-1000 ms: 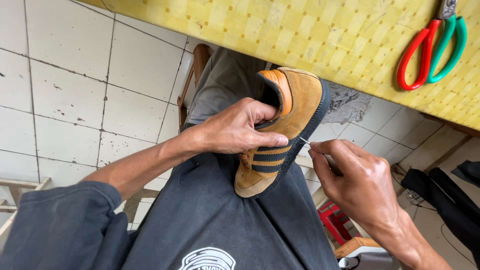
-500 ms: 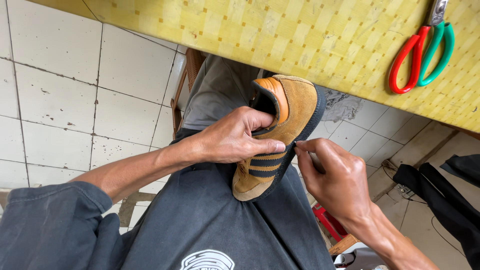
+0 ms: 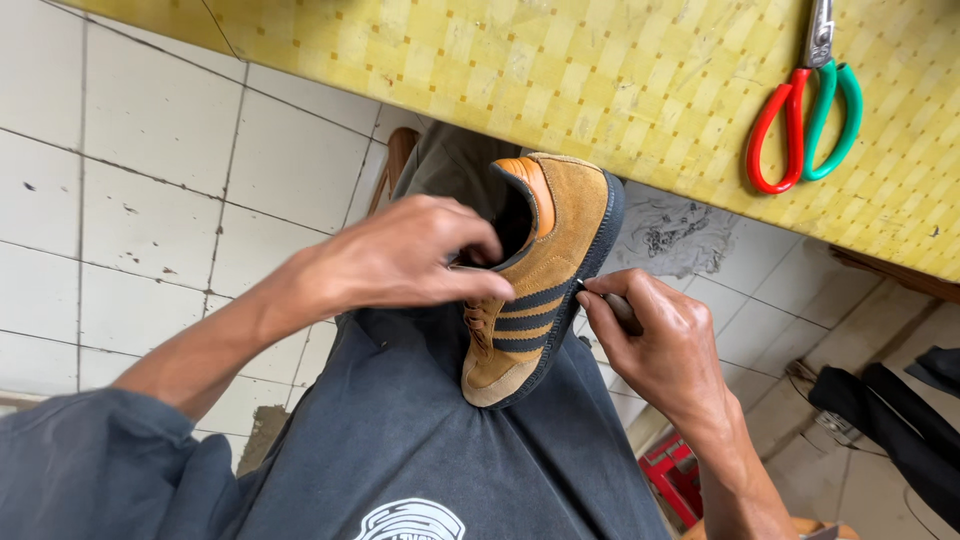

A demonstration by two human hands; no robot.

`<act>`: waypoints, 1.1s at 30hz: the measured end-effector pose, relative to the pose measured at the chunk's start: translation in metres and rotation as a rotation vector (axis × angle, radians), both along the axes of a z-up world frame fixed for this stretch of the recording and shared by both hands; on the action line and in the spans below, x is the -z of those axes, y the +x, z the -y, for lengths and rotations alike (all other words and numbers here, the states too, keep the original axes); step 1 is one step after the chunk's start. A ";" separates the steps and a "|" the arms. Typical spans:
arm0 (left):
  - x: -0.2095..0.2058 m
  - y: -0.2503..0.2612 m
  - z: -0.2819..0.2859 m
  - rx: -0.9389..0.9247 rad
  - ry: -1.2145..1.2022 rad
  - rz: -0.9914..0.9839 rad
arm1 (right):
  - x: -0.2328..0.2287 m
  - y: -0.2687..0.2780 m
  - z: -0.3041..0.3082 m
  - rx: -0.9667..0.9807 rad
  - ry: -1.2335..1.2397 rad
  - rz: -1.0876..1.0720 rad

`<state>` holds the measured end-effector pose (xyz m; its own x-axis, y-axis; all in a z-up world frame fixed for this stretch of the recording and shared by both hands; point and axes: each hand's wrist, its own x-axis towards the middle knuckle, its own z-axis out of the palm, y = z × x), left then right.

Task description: The person is sewing the sole of a tan and black sneaker using a needle and thread. They hold the shoe steady with their left hand while repeatedly pushing the needle through the sole and pulling the thread tight with their right hand.

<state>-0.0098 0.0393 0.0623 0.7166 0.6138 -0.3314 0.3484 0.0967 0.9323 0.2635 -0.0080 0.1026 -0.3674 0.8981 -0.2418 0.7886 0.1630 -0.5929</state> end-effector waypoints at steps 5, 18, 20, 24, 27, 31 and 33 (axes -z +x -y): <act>0.015 -0.028 0.031 -0.312 0.606 -0.260 | 0.003 0.004 -0.002 0.021 -0.013 -0.040; 0.064 0.036 0.040 -0.795 -0.790 0.846 | 0.010 0.017 -0.003 0.051 -0.082 -0.108; 0.045 0.035 0.032 -0.722 -0.612 0.642 | -0.001 0.010 -0.006 0.030 -0.070 -0.080; 0.030 0.035 0.019 -0.410 -0.223 0.226 | -0.027 -0.002 -0.015 -0.099 -0.033 0.147; 0.045 0.041 0.021 -0.360 -0.214 0.236 | -0.041 -0.014 -0.019 -0.131 -0.163 0.384; 0.078 0.053 0.027 -0.282 -0.199 0.249 | -0.041 -0.021 -0.025 -0.139 -0.294 0.485; 0.088 0.055 0.029 -0.213 -0.184 0.253 | -0.038 -0.026 -0.028 -0.109 -0.381 0.470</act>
<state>0.0457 0.0101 -0.0261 0.6525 0.7045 -0.2791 0.0639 0.3159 0.9466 0.2377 0.0200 0.1406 -0.2286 0.6800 -0.6967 0.9704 0.1024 -0.2186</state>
